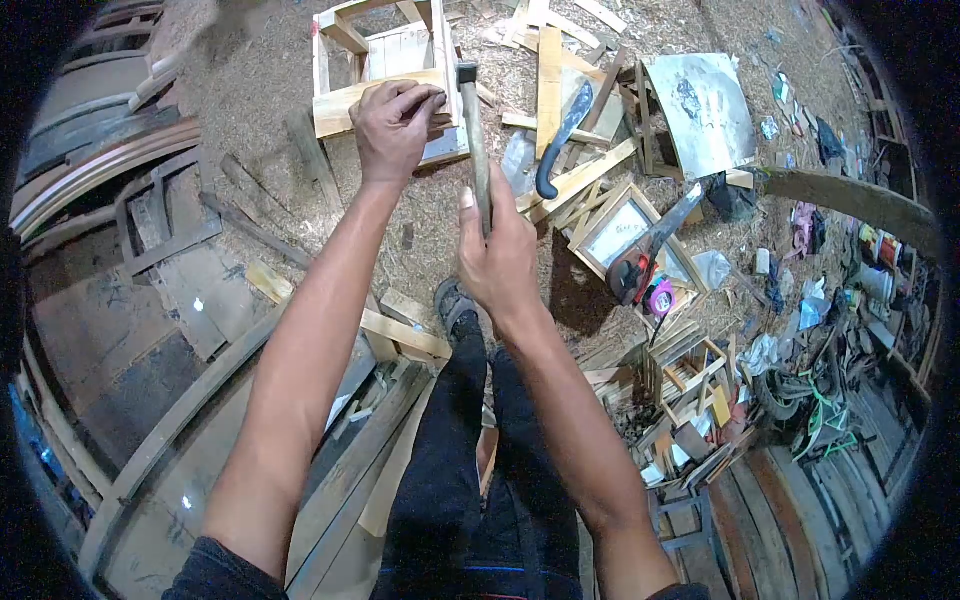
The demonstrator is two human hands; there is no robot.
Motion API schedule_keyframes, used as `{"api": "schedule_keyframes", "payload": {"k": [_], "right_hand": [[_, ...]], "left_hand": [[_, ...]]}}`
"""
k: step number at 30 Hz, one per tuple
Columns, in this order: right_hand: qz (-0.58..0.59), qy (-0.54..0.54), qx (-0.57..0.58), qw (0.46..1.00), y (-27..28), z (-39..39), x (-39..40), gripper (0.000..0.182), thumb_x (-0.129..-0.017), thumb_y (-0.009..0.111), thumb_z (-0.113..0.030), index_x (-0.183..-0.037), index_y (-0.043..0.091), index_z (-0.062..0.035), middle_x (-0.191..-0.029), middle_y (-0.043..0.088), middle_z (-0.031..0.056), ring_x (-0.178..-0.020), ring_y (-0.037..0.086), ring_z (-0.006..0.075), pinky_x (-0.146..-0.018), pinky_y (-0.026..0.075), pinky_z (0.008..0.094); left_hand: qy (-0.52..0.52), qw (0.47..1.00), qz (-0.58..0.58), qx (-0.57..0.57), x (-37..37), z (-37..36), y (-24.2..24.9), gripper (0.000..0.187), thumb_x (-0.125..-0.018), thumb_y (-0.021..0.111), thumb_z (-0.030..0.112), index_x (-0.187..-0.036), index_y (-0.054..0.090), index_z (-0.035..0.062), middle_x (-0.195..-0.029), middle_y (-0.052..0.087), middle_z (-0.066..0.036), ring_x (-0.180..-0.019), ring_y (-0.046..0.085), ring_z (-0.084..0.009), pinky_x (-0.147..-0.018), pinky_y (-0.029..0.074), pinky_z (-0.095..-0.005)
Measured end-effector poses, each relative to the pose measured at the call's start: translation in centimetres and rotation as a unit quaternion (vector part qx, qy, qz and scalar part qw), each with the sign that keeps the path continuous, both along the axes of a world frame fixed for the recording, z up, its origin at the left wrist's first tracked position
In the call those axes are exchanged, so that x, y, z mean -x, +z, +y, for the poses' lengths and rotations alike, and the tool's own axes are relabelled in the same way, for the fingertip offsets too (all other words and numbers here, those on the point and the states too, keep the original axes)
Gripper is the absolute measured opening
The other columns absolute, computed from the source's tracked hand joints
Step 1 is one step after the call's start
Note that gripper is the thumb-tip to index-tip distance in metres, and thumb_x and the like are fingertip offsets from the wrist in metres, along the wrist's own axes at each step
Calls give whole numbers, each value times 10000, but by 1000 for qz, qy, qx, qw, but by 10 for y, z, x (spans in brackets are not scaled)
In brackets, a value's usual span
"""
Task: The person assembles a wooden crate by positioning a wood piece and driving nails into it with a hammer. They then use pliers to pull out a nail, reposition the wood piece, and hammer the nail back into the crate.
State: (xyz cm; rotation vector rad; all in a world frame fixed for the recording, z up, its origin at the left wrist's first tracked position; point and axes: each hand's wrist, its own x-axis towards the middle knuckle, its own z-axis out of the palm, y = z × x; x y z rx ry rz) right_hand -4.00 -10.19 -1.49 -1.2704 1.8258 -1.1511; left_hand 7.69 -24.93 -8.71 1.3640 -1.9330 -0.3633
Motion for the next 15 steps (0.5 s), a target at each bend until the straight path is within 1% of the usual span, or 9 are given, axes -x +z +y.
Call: {"api": "schedule_keyframes", "payload": {"k": [1, 3, 6, 7, 8, 11, 13, 14, 15], "right_hand": [[0, 2, 0, 1000, 2, 0, 2, 386, -1018, 536, -151, -1380, 489, -25, -859, 663, 261, -777, 690, 400, -716, 526, 452], [-63, 9, -100, 993, 8, -2, 4, 379, -1019, 538, -155, -1370, 492, -21, -848, 663, 270, -782, 695, 409, -697, 522, 458], [-53, 36, -71, 995, 8, -6, 7, 370, -1017, 538, -148, -1358, 493, -12, -820, 657, 266, -775, 688, 426, -685, 516, 464], [-38, 47, -62, 996, 7, -6, 8, 366, -1015, 539, -145, -1348, 493, 1, -838, 646, 280, -789, 664, 468, -689, 511, 476], [-38, 49, -62, 996, 5, -7, 10, 366, -1015, 539, -145, -1348, 493, 1, -838, 646, 280, -789, 664, 468, -689, 511, 476], [42, 92, -48, 994, 4, -7, 12, 358, -1015, 538, -136, -1339, 494, 9, -882, 640, 303, -831, 649, 497, -703, 509, 494], [32, 63, 7, 997, 9, -5, 8, 322, -1041, 515, -145, -1326, 534, 2, -822, 630, 212, -710, 638, 325, -670, 498, 393], [32, 65, 7, 997, 11, -6, 9, 322, -1041, 515, -145, -1326, 534, 2, -822, 630, 212, -710, 638, 325, -670, 498, 393], [32, 77, -28, 996, 13, -6, 11, 325, -1029, 523, -133, -1321, 512, 9, -882, 632, 265, -793, 638, 417, -703, 500, 456]], "left_hand": [[-2, 1000, 15, -6, 0, -1, -3, 165, -818, 803, 300, -907, 799, 162, -918, 709, 8, -952, 610, -198, -894, 395, -376], [-1, 1000, 28, -10, 0, -3, -4, 165, -799, 816, 307, -890, 796, 170, -925, 706, 20, -957, 600, -187, -884, 379, -384], [3, 1000, 20, -9, 0, -2, -2, 170, -795, 813, 314, -879, 797, 166, -922, 708, 18, -962, 601, -192, -890, 379, -386], [5, 1000, 30, -4, 1, -1, -3, 171, -795, 811, 315, -874, 797, 165, -917, 707, 18, -963, 602, -194, -894, 379, -388], [8, 999, 40, 1, 1, -1, -4, 171, -794, 809, 317, -870, 798, 164, -912, 706, 18, -964, 603, -195, -899, 379, -390], [6, 999, 40, 7, 1, -1, -4, 158, -788, 807, 309, -864, 797, 171, -909, 703, 23, -963, 606, -192, -896, 384, -386], [9, 999, 39, 10, 0, -1, -2, 154, -786, 807, 308, -861, 796, 173, -908, 702, 25, -960, 607, -192, -893, 386, -385], [10, 1000, 28, -1, 0, 0, -1, 149, -787, 808, 273, -883, 797, 159, -918, 707, 19, -967, 617, -195, -903, 400, -380], [10, 1000, 17, -12, 0, 0, 0, 149, -788, 809, 238, -905, 799, 145, -928, 713, 12, -974, 626, -198, -913, 414, -375]]}}
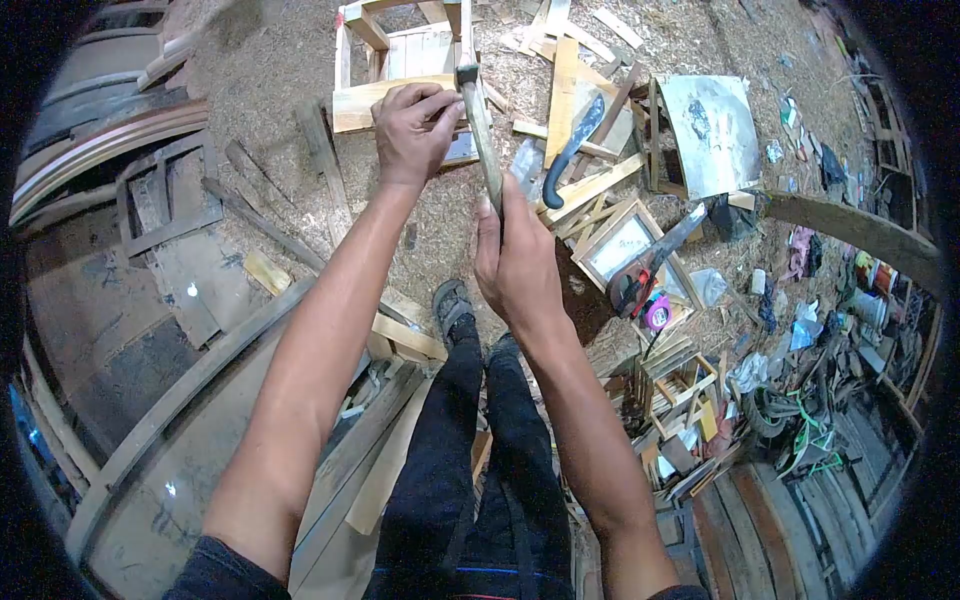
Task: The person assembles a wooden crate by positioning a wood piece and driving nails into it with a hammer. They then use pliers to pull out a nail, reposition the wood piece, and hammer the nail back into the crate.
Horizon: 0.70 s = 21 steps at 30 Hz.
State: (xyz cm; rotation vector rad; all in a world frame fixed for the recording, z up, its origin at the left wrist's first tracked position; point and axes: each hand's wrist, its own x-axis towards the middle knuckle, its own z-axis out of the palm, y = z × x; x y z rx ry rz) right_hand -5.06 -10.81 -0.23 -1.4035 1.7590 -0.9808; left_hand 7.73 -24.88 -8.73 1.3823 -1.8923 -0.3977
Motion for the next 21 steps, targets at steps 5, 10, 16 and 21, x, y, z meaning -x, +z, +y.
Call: {"api": "schedule_keyframes", "payload": {"k": [5, 10, 16, 21], "right_hand": [[7, 10, -13, 1000, -1, 3, 4, 330, -1018, 528, -120, -1317, 488, 13, -962, 635, 322, -882, 638, 511, -735, 503, 522], [33, 19, -3, 999, -5, 3, 5, 310, -1020, 518, -112, -1299, 498, 21, -950, 639, 317, -861, 635, 514, -729, 503, 531], [47, 17, -27, 998, -6, 1, 5, 310, -1036, 519, -139, -1314, 532, -2, -797, 630, 225, -696, 636, 384, -641, 479, 434], [32, 21, -11, 999, -2, 2, 2, 315, -1012, 522, -110, -1305, 498, 5, -918, 634, 317, -857, 634, 509, -725, 495, 531]], "left_hand": [[1, 1000, -4, 11, 1, -1, 2, 157, -785, 812, 251, -901, 799, 146, -924, 712, 14, -978, 627, -194, -907, 413, -369], [5, 999, 14, 31, 2, -2, -4, 122, -769, 816, 279, -838, 792, 183, -885, 691, 37, -946, 610, -180, -889, 384, -377], [1, 1000, -16, 11, 1, -1, -2, 157, -777, 815, 251, -897, 795, 152, -944, 709, 14, -968, 629, -191, -914, 413, -371], [4, 1000, -15, 19, 1, 0, -2, 143, -770, 819, 229, -897, 796, 168, -943, 708, 21, -961, 630, -187, -915, 417, -366]]}}
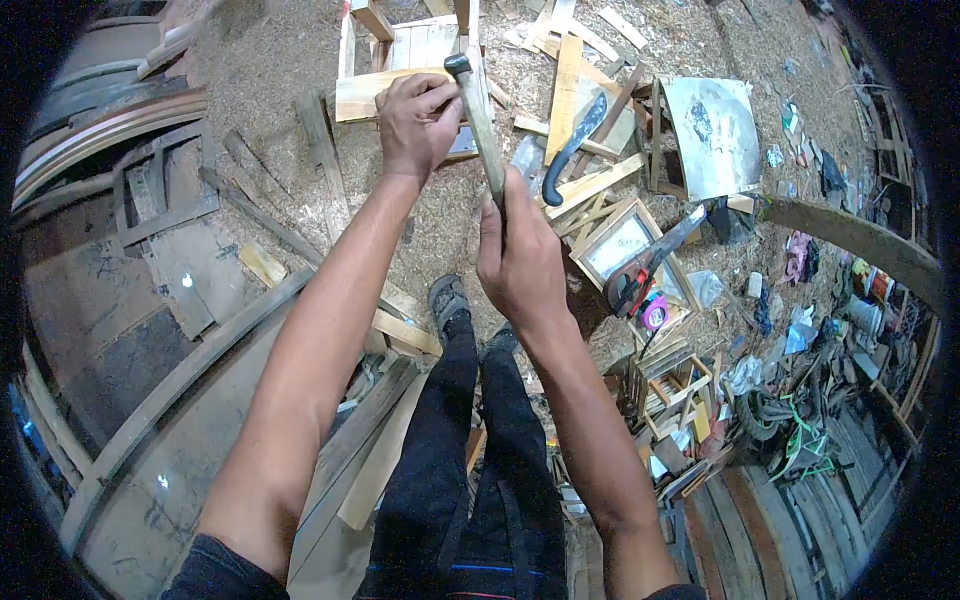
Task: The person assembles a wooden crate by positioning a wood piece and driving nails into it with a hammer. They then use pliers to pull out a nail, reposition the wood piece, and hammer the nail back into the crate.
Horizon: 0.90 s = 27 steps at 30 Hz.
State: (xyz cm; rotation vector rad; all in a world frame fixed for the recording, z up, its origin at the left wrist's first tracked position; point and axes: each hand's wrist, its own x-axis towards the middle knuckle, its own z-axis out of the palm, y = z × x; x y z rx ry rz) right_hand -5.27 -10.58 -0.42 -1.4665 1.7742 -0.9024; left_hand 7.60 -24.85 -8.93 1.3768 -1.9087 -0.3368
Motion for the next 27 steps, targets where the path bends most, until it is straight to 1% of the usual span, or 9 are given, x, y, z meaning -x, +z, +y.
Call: {"api": "schedule_keyframes", "payload": {"k": [8, 9, 13, 15, 18, 19, 21, 23, 27], "right_hand": [[-18, -17, -8, 1000, 0, 0, -1, 286, -1005, 522, -103, -1278, 501, -20, -906, 625, 323, -840, 628, 514, -715, 493, 525], [-2, -7, -64, 998, 1, -3, -1, 294, -1005, 528, -103, -1285, 507, -17, -896, 632, 309, -837, 632, 508, -707, 498, 512], [-30, -29, -75, 996, 8, -5, 2, 297, -1011, 530, -113, -1288, 520, -7, -901, 641, 295, -846, 643, 494, -713, 505, 495], [-17, -58, -5, 998, 5, 0, 3, 310, -1044, 530, -187, -1299, 555, -12, -710, 592, 158, -606, 566, 210, -581, 452, 380], [-36, -68, -42, 996, 9, 7, 8, 311, -1045, 530, -191, -1294, 560, -8, -733, 606, 145, -633, 581, 207, -603, 464, 372], [-35, -69, -41, 996, 12, 9, 10, 311, -1045, 530, -191, -1294, 560, -8, -733, 606, 145, -633, 581, 207, -603, 464, 372], [-46, -67, -98, 992, 16, 13, 12, 297, -1026, 518, -132, -1278, 529, 23, -871, 645, 286, -800, 671, 444, -703, 505, 478], [-38, -59, -98, 993, 13, 15, 12, 299, -1026, 518, -137, -1280, 529, 22, -881, 647, 292, -812, 673, 449, -713, 509, 474], [-36, -62, -39, 997, -5, 18, 6, 310, -1024, 523, -148, -1285, 529, 20, -894, 651, 306, -828, 673, 465, -723, 515, 476]], "left_hand": [[1, 1000, 26, -5, 1, -2, 0, 122, -776, 815, 238, -848, 799, 141, -892, 708, 21, -945, 630, -178, -914, 407, -369], [1, 1000, 27, -5, 1, -2, -1, 122, -776, 815, 238, -848, 799, 141, -892, 708, 21, -945, 630, -178, -914, 407, -369], [-38, 999, -22, -21, -5, -3, 3, 329, -759, 832, 265, -1043, 753, 119, -1046, 688, -45, -1007, 610, -226, -923, 399, -369], [-73, 994, -69, -42, -13, -3, 7, 611, -731, 863, 346, -1249, 644, 109, -1306, 598, -105, -1166, 567, -270, -1000, 395, -400], [-123, 990, -51, -42, -25, -14, 15, 650, -750, 842, 420, -1282, 630, 113, -1368, 562, -108, -1262, 534, -273, -1106, 345, -463], [-149, 981, -105, -63, -31, -17, 19, 677, -784, 806, 462, -1348, 598, 150, -1367, 575, -96, -1316, 509, -263, -1169, 280, -498], [-166, 971, -168, -30, -37, -25, 24, 663, -794, 801, 457, -1356, 600, 168, -1370, 584, -85, -1317, 511, -247, -1159, 291, -489], [-172, 955, -242, 3, -40, -29, 24, 591, -824, 777, 460, -1348, 629, 229, -1366, 614, -57, -1304, 532, -204, -1132, 310, -474], [-175, 960, -216, 20, -45, -29, 5, 502, -854, 751, 439, -1333, 654, 320, -1356, 625, -64, -1248, 581, -229, -1111, 319, -469]]}}
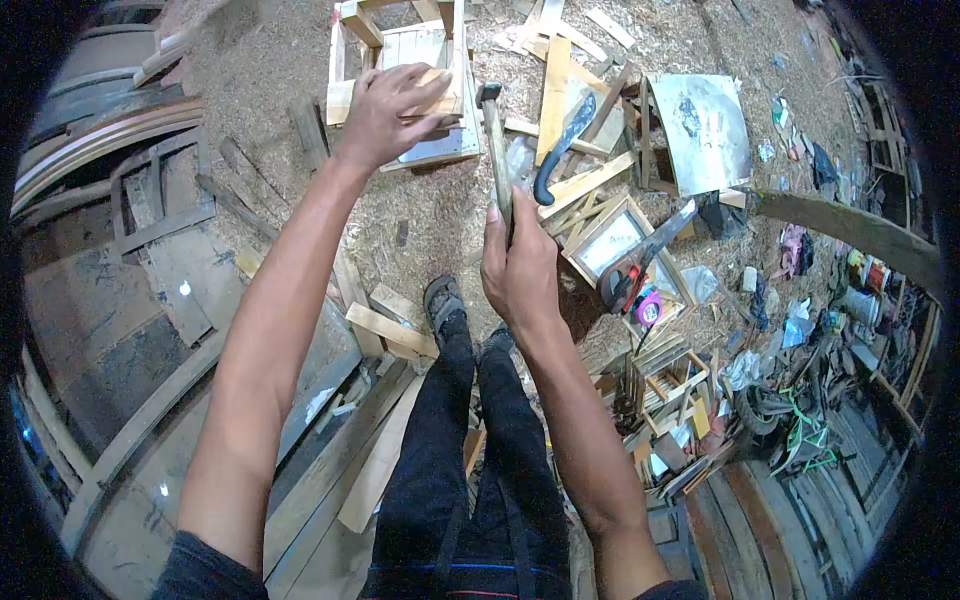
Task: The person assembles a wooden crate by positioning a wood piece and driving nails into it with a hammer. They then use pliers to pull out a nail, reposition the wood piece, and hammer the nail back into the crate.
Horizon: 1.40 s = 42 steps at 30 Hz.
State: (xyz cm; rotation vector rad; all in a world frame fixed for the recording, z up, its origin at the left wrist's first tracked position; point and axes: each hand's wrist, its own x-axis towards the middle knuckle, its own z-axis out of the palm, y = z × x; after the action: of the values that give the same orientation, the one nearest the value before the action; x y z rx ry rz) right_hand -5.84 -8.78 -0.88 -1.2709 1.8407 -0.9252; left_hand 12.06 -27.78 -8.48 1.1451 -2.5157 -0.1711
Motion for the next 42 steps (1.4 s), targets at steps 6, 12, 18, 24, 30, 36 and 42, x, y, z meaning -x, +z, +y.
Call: {"api": "schedule_keyframes", "payload": {"k": [6, 12, 18, 24, 30, 36, 42], "right_hand": [[-14, -7, -19, 1000, -5, -2, -4, 321, -1018, 534, -153, -1291, 535, 15, -907, 655, 309, -850, 670, 477, -729, 517, 484], [-19, -7, -26, 999, 0, -3, -4, 325, -1017, 535, -158, -1286, 532, 25, -870, 656, 300, -813, 675, 469, -706, 514, 492], [-22, 0, -9, 1000, 1, -8, -3, 329, -1016, 535, -153, -1300, 527, 13, -867, 655, 297, -798, 680, 454, -701, 516, 485], [-37, -12, -4, 999, -4, -10, -3, 347, -1011, 543, -139, -1326, 519, 5, -868, 656, 290, -801, 683, 447, -698, 517, 470], [-10, -4, 18, 1000, -6, -5, -6, 349, -1013, 546, -142, -1329, 518, 2, -858, 655, 281, -785, 682, 435, -685, 515, 459], [-1, 20, -7, 1000, 1, -9, -3, 350, -1028, 519, -122, -1354, 503, 1, -904, 656, 283, -816, 678, 439, -686, 516, 472], [33, 58, 48, 997, 12, -18, 3, 376, -1019, 540, -105, -1370, 492, 22, -1014, 663, 302, -913, 675, 465, -751, 540, 472]], "left_hand": [[3, 1000, 4, 26, 5, 1, 1, 477, -859, 740, 430, -1317, 666, 323, -1332, 639, -70, -1243, 583, -230, -1104, 330, -467], [28, 999, -7, 32, 17, 7, 0, 470, -837, 749, 463, -1281, 690, 320, -1305, 655, -76, -1234, 587, -229, -1096, 332, -476], [53, 997, 10, 49, 22, 11, -2, 481, -801, 768, 488, -1242, 716, 302, -1271, 669, -73, -1214, 594, -217, -1089, 334, -460], [54, 995, 11, 84, 21, 11, -4, 516, -789, 761, 506, -1256, 701, 295, -1257, 665, -46, -1202, 589, -207, -1074, 345, -439], [53, 992, -7, 112, 21, 13, -5, 564, -794, 749, 525, -1305, 660, 304, -1280, 645, -45, -1205, 583, -210, -1048, 361, -431], [54, 993, -23, 102, 22, 12, -7, 553, -850, 684, 583, -1333, 639, 316, -1265, 647, -64, -1210, 581, -231, -1060, 357, -457], [55, 994, -21, 95, 22, 14, -4, 554, -822, 735, 511, -1324, 640, 297, -1245, 653, -66, -1191, 594, -226, -1053, 373, -456]]}}
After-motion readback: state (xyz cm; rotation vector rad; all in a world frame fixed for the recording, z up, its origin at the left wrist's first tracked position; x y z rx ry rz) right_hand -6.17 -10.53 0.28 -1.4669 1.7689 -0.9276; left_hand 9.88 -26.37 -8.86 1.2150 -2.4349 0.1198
